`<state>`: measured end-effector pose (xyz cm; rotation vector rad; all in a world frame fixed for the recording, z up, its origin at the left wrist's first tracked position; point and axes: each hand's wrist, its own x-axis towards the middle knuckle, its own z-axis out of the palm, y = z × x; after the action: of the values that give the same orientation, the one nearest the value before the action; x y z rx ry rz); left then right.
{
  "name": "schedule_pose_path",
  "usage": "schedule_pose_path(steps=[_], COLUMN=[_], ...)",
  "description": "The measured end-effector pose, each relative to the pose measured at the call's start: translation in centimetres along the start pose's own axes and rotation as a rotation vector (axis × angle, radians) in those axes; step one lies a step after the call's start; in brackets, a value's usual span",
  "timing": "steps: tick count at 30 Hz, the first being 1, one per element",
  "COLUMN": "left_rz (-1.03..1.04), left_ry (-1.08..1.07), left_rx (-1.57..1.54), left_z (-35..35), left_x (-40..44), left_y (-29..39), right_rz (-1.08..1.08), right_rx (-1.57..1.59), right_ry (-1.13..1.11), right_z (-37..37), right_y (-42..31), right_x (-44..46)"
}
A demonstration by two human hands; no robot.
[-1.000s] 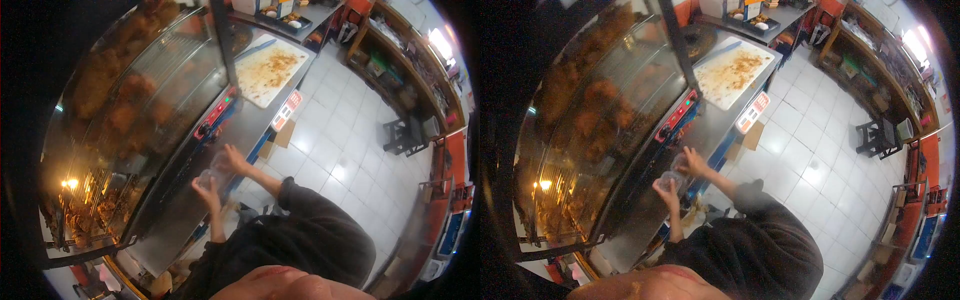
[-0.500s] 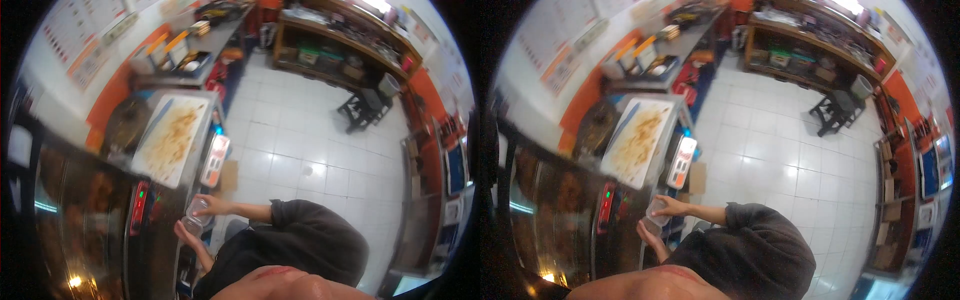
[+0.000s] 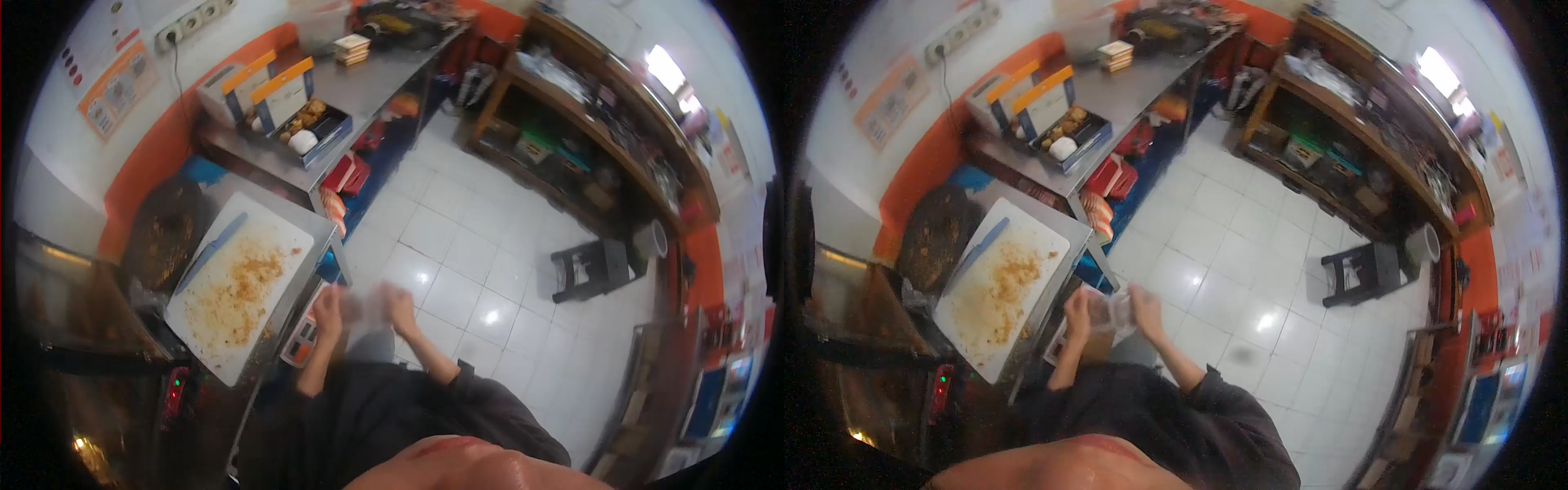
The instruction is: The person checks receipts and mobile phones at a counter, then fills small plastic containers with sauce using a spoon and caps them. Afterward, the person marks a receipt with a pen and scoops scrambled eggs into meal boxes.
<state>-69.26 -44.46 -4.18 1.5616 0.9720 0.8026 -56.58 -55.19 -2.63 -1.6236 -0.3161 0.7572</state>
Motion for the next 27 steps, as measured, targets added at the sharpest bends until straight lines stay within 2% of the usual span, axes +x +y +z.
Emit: schedule_pose_path(steps=[4,6,8,12,14,15,17,18,20,21,22,23,24,25,27], left_rz=[-0.009,0.079,0.035,0.005,0.094,0.099,0.088,0.031,-0.031,-0.033,-0.042,-0.057,-0.087,-0.114,-0.263], left_ry=[-0.143,-0.121,-0.134,-0.021,0.013,0.076,0.199,0.261,0.379,0.466,0.545,0.588,0.627,0.661,0.682], left_rx=[-0.116,-0.089,-0.172,-0.17,-0.077,-0.092,-0.105,-0.105,-0.108,0.042,0.197,0.208,0.276,0.346,0.358], left_z=[7.2,10.9,14.2,20.7,23.6,24.6,26.4,27.2,28.7,29.4,29.9,29.9,29.9,29.9,29.4], left_x=[9.0,13.4,17.9,28.8,35.0,37.7,43.4,46.5,53.0,56.3,58.7,60.3,61.3,62.5,64.7], left_y=[4.2,6.7,7.7,7.0,5.3,6.0,6.8,6.6,4.9,2.8,1.8,2.4,3.0,2.8,2.9], right_rz=[-0.111,-0.109,-0.121,-0.123,-0.031,-0.019,0.067,0.076,0.104,0.115,-0.093,-0.308,-0.306,-0.386,-0.536], right_rx=[0.035,0.002,0.122,0.05,0.068,0.042,0.206,0.184,0.374,0.356,0.091,-0.161,-0.191,-0.319,-0.385], right_ry=[0.074,0.067,0.112,0.045,0.047,-0.001,-0.214,-0.267,-0.298,-0.348,-0.395,-0.436,-0.424,-0.417,-0.396], right_z=[-3.9,-5.5,-6.3,-7.3,-6.8,-6.9,-6.6,-5.8,-4.1,-3.8,-3.7,-2.8,-1.6,-0.3,1.8], right_y=[-3.8,-6.9,-9.3,-11.1,-13.7,-14.0,-14.3,-15.5,-17.9,-18.0,-17.0,-16.4,-18.1,-18.4,-19.2], right_x=[10.4,14.7,19.5,32.5,39.1,43.1,51.6,54.5,60.1,63.9,68.4,71.5,72.1,73.8,75.7])
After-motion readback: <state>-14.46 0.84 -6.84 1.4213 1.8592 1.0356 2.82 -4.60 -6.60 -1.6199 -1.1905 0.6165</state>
